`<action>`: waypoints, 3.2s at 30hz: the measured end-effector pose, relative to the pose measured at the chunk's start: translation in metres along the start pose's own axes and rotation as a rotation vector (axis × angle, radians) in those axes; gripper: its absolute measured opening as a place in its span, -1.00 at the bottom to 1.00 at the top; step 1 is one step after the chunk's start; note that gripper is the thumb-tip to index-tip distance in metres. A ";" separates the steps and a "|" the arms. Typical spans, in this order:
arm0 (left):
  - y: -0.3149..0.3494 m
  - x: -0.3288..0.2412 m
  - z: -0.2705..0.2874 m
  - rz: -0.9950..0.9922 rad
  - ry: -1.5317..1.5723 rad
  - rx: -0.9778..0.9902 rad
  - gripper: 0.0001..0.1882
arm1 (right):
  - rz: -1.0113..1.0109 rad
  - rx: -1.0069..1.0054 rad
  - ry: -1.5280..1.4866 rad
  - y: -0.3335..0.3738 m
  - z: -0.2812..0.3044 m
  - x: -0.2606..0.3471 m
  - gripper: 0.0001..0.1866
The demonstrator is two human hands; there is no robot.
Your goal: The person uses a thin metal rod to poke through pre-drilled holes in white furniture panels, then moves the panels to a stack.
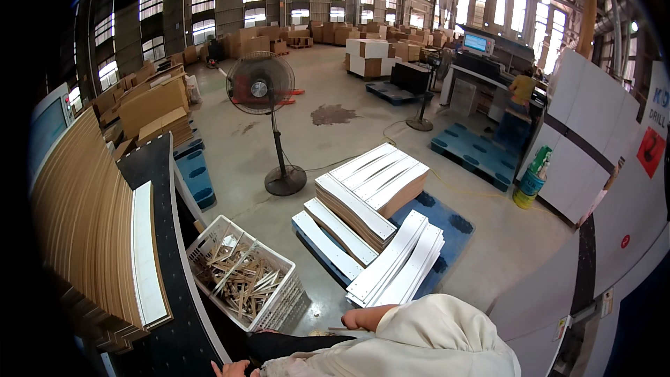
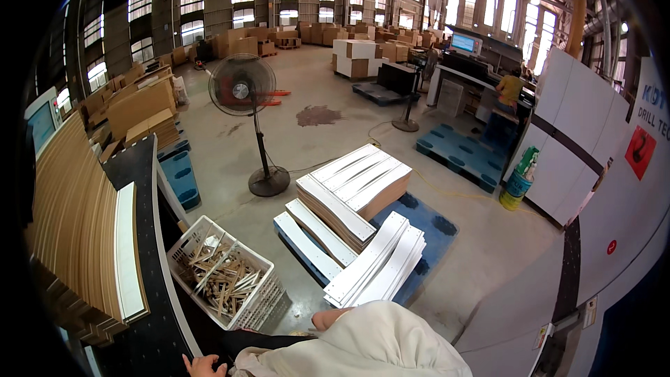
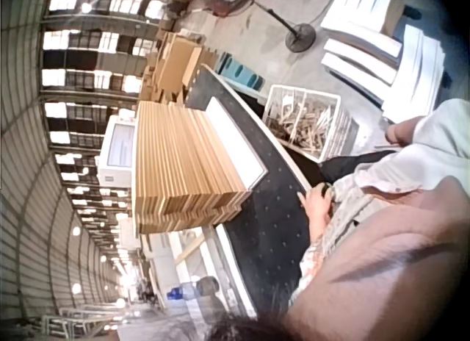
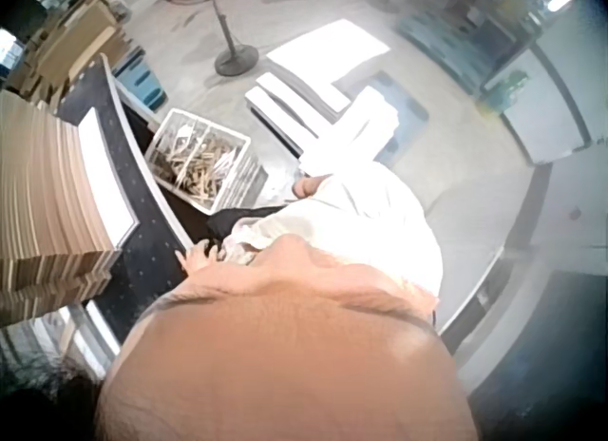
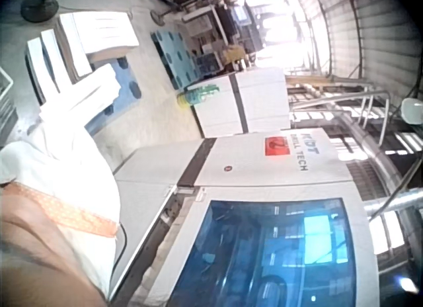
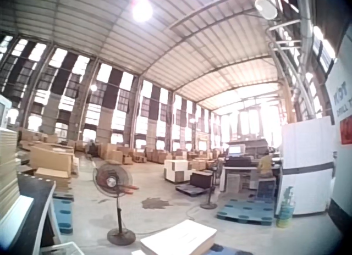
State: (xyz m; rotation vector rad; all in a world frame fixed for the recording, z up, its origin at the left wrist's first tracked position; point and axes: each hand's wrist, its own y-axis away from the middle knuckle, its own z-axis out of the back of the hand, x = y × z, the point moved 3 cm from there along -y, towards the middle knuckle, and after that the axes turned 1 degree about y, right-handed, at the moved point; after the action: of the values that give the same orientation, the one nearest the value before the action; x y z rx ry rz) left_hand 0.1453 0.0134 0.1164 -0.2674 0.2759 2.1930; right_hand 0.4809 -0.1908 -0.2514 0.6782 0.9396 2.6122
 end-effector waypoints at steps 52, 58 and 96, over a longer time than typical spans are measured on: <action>0.076 0.102 0.048 0.859 0.942 -0.225 -0.76 | 1.040 -0.288 0.193 0.077 0.199 0.387 -0.22; 0.091 0.104 0.034 0.429 0.967 -0.394 -0.74 | 0.987 -0.281 0.213 0.099 0.212 0.392 -0.29; 0.372 0.294 0.062 1.504 -0.275 -0.780 -0.35 | 1.138 -0.452 0.368 0.130 0.185 0.522 -0.53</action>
State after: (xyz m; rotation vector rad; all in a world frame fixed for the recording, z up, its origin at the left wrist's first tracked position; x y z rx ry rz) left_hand -0.3322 0.0364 0.1284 -0.1667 -0.8534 3.6932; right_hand 0.1201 0.0218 0.1335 0.7418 -0.1263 3.8334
